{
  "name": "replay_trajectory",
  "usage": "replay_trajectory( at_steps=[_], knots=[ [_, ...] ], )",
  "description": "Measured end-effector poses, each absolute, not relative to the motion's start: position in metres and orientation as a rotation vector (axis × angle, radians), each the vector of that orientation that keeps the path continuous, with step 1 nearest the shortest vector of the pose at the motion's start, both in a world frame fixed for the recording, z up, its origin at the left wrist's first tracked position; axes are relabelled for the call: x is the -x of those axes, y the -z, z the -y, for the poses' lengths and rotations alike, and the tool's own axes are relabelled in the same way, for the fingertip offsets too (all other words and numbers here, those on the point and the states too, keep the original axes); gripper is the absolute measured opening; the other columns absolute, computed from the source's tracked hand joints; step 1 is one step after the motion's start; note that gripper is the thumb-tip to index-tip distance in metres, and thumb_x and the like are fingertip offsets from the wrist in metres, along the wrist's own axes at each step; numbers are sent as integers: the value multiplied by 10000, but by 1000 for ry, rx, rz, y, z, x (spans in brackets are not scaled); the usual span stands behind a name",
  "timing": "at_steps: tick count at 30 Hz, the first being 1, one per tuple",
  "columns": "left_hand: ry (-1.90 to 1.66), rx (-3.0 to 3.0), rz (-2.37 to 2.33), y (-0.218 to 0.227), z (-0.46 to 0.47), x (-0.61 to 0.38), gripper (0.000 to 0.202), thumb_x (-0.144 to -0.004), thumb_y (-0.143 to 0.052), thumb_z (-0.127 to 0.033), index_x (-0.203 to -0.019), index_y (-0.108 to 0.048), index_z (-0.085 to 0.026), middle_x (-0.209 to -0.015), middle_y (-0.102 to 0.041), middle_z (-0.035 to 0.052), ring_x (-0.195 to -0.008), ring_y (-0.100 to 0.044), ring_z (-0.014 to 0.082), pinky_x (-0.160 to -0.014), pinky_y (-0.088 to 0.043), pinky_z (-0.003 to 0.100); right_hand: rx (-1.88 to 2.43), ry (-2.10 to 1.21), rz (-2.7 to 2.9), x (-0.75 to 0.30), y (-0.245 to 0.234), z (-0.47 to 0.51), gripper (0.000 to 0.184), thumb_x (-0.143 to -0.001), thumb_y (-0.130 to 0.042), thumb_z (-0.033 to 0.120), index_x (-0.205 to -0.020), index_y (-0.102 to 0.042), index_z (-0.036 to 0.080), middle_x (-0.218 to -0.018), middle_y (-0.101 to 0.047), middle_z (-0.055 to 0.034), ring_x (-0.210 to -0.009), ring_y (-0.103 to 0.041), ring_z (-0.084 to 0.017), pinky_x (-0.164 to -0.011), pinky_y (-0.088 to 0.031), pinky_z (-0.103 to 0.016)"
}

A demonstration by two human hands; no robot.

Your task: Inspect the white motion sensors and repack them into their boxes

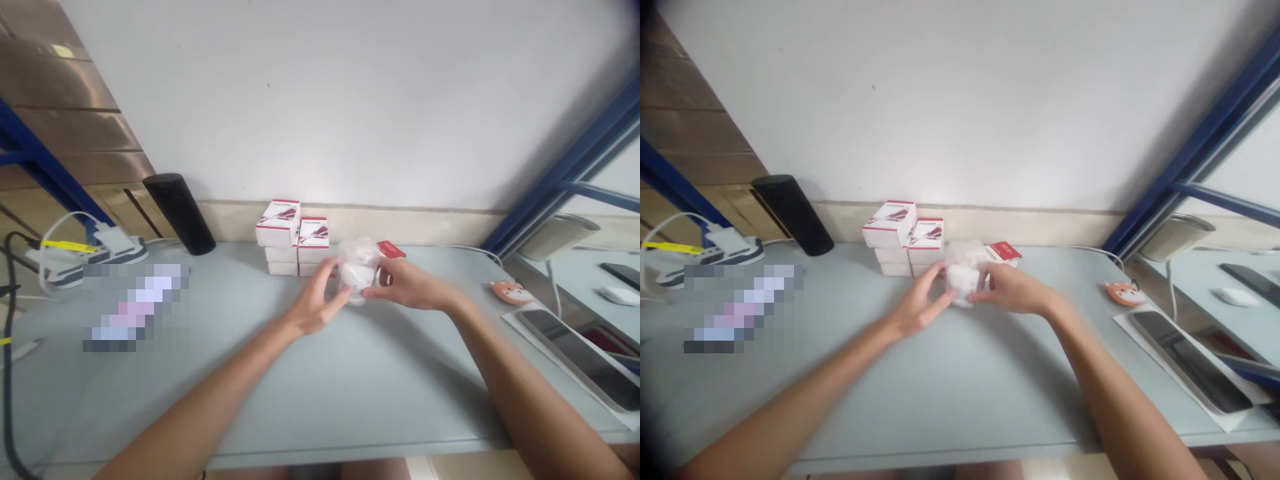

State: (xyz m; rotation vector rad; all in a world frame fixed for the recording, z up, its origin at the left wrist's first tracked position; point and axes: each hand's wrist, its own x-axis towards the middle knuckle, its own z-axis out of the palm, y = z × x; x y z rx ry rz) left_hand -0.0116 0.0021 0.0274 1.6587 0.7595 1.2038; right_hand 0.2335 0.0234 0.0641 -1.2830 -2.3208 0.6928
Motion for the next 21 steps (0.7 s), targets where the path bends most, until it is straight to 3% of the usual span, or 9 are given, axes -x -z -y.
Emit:
replay_trajectory(
  at_steps=[4,9,12,16,18,21],
  knots=[
    [-1091,-1757,-789,-25,-6,11,531,-898,-737,-299,-1412,-618,-232,-1312,-706,124,-1181,-634,311,-1054,-434,391,1335,-783,2413,-239,-59,-24,225,-862,-767,467,-955,-735,265,-777,-719,-11,-602,-621,-181,-497,-468,-288],
    [-881,-1874,-918,-20,-16,18,600,-824,-809,-363,-1388,-644,-244,-1284,-729,119,-1139,-670,330,-1020,-482,428,1332,-885,2399,-247,-67,-27,449,-872,-718,608,-1133,-710,243,-947,-743,-47,-783,-658,-214,-651,-516,-308],
    [-653,-1984,-997,-22,-17,23,667,-774,-843,-419,-1386,-632,-256,-1324,-719,109,-1179,-668,359,-1006,-507,456,1455,-1015,2380,-240,-66,-27,496,-836,-752,615,-1155,-715,236,-984,-743,-68,-850,-659,-244,-718,-516,-335],
    [-800,-1926,-854,-25,-18,19,668,-842,-792,-479,-1421,-561,-237,-1407,-668,116,-1251,-641,321,-1024,-511,422,1457,-1084,2391,-229,-59,-25,462,-846,-751,561,-1200,-715,266,-1060,-748,-77,-941,-670,-289,-777,-524,-373],
    [-920,-1857,-821,-23,-19,15,567,-891,-745,-501,-1354,-587,-215,-1334,-695,117,-1185,-663,286,-996,-517,398,1437,-1096,2410,-228,-59,-24,479,-857,-742,535,-1260,-690,281,-1132,-746,-75,-983,-675,-299,-802,-526,-381],
    [-963,-1821,-864,-19,-19,10,559,-840,-804,-504,-1268,-610,-202,-1213,-722,103,-1071,-682,260,-936,-525,378,1404,-1137,2438,-232,-62,-23,523,-863,-736,558,-1300,-659,282,-1201,-739,-71,-1029,-678,-305,-843,-529,-389]
  ],
)
